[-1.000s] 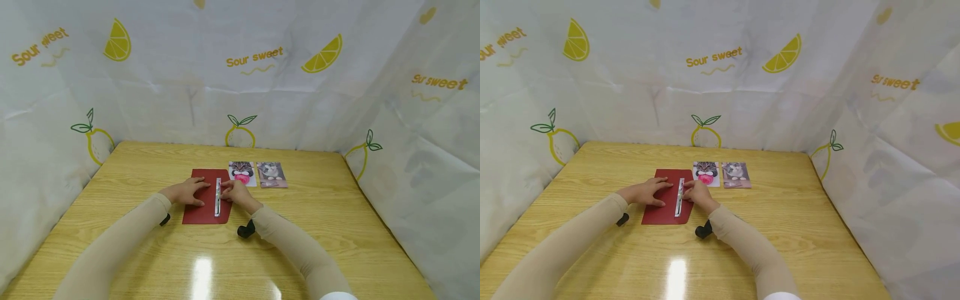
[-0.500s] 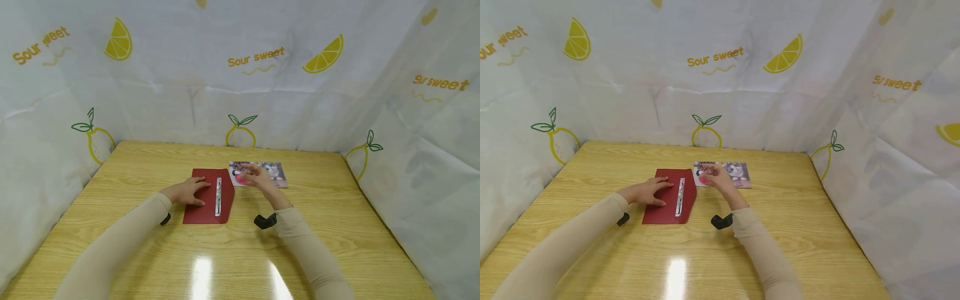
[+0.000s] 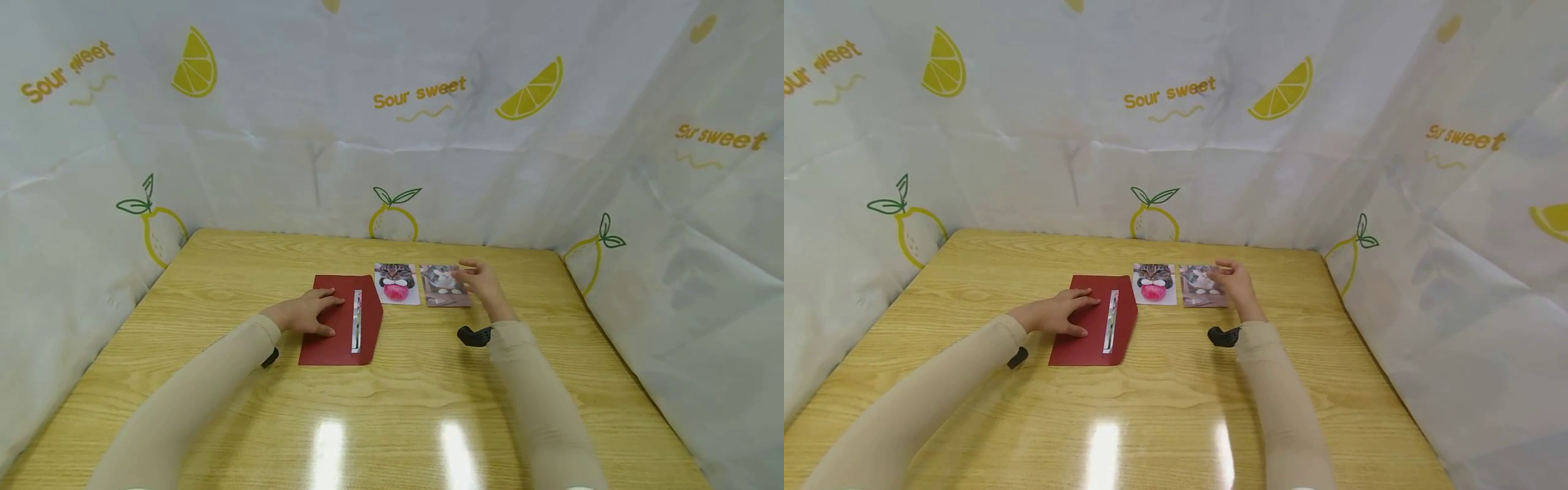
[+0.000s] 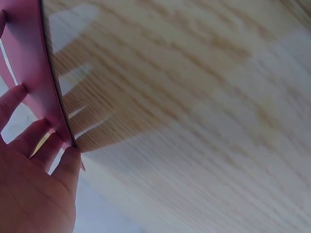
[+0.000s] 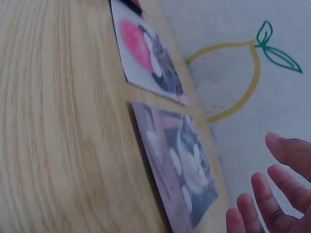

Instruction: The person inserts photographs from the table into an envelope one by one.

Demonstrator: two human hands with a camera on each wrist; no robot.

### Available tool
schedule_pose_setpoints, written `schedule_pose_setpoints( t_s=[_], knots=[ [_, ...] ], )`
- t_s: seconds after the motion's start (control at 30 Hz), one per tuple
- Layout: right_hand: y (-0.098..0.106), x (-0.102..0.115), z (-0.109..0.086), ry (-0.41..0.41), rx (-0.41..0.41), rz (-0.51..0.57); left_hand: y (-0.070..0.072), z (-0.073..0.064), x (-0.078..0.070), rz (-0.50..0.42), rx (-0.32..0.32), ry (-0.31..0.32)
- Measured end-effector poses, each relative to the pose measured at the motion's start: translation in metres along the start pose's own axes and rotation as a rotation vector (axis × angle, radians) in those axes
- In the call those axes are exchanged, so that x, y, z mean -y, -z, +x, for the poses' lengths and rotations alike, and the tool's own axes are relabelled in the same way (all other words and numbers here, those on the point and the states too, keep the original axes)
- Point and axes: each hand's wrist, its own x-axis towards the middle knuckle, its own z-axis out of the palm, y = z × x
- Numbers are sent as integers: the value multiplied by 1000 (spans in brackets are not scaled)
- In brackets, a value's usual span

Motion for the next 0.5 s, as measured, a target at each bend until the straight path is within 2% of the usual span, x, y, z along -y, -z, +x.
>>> schedule_pose_setpoints(
  t_s=[0.17,0.27,0.4,0.5],
  knots=[
    [10,-13,6,-118,-25,-83,0,0,0,15,-4,-3],
    [14,-22,9,-164,-1,-156,0,1,0,19,-1,-3],
    [13,-27,9,-182,14,-232,-1,0,0,21,-1,-9],
    [8,-27,9,-189,-6,-272,-1,0,0,20,-2,-7]
  ],
)
